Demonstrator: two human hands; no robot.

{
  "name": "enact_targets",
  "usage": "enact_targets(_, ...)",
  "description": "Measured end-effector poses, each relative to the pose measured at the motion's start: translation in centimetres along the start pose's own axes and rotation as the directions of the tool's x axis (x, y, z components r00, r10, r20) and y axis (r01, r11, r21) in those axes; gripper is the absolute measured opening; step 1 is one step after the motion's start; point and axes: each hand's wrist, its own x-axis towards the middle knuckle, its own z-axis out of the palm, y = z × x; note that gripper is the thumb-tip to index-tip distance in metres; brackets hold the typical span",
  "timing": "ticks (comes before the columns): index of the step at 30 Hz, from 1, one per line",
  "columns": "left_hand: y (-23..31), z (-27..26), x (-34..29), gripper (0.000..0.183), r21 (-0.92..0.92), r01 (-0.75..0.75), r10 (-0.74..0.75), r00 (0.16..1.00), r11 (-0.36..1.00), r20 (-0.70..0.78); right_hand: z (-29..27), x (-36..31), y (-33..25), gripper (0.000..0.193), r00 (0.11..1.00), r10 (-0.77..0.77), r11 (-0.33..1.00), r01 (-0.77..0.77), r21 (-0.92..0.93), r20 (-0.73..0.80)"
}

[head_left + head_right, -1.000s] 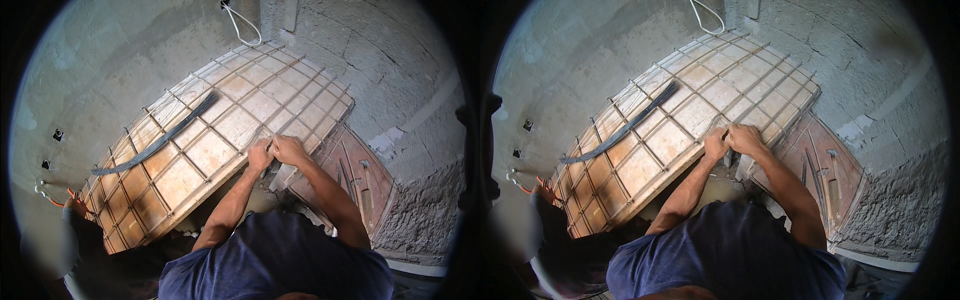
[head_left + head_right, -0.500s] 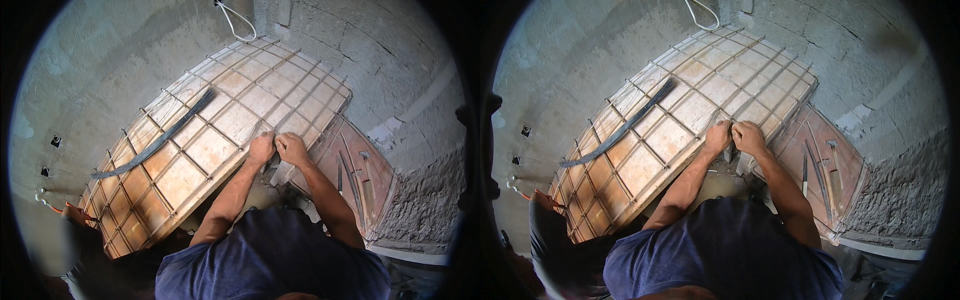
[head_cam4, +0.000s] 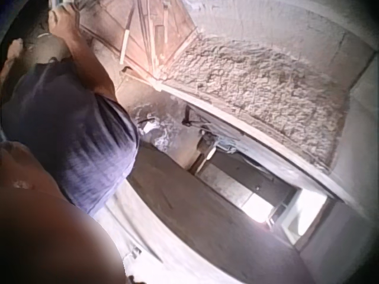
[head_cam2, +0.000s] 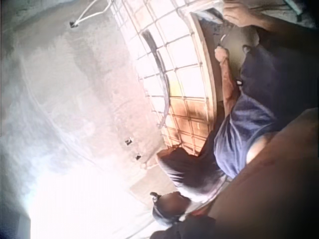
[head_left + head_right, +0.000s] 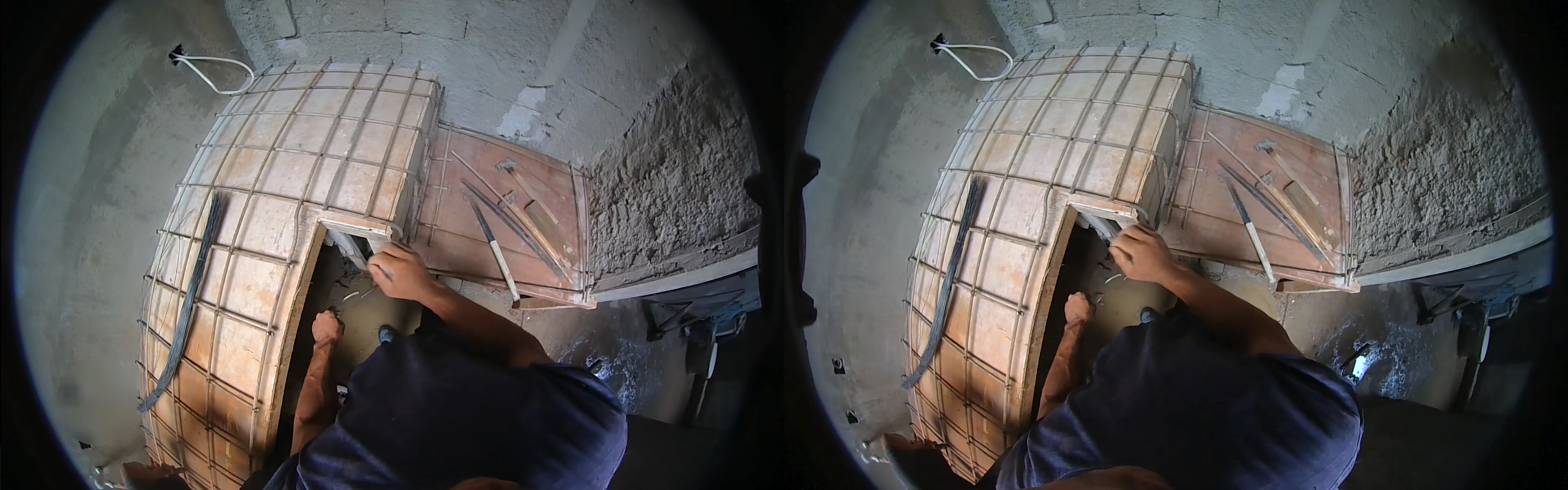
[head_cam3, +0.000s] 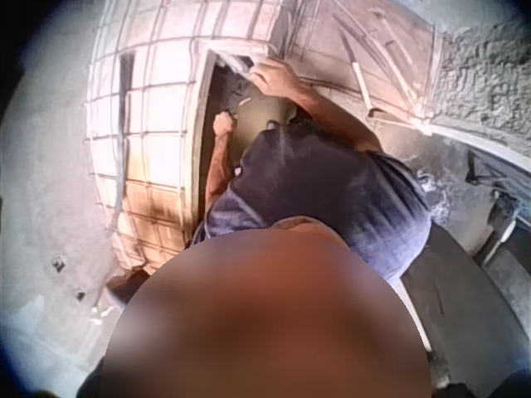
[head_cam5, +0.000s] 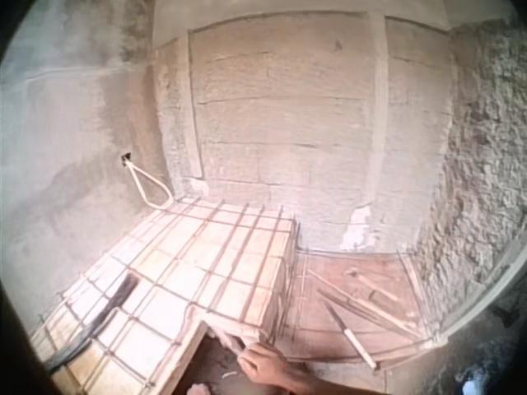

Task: The person kneels and aligns a wooden formwork panel against a curved wall, then uses a hammer and pliers to secure it. A second person assists by holding and adjusting the adjacent panel.

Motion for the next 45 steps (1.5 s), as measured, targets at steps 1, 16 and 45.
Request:
enact_targets(1, -0.4, 0.3, -0.1, 0.036, -0.017, 0.064, -0.063, 0.997, 0.998, 0.050, -0.6, -1.3, 0.6, 0.005, 0.998, 0.055, 0.998, -0.056, -0.034, -0.042)
enact_targets(16, 7.8, -6.5, -6.2, 0.043, -0.529, -0.262, 0.199, 0.964, 0.807, -0.174, -23.4, -22.0, 24.1, 0.027, 0.549, 0.728, 0.412, -0.829, -0.379, -0.411)
enact_targets(45, 15.8, -17.2, -11.5, 0.045, -0.854, -0.087, -0.217, 0.949, 0.513, -0.228, -31.0, -10.5, 40.0, 0.025, 0.548, 0.798, 0.520, -0.416, -0.746, 0.251)
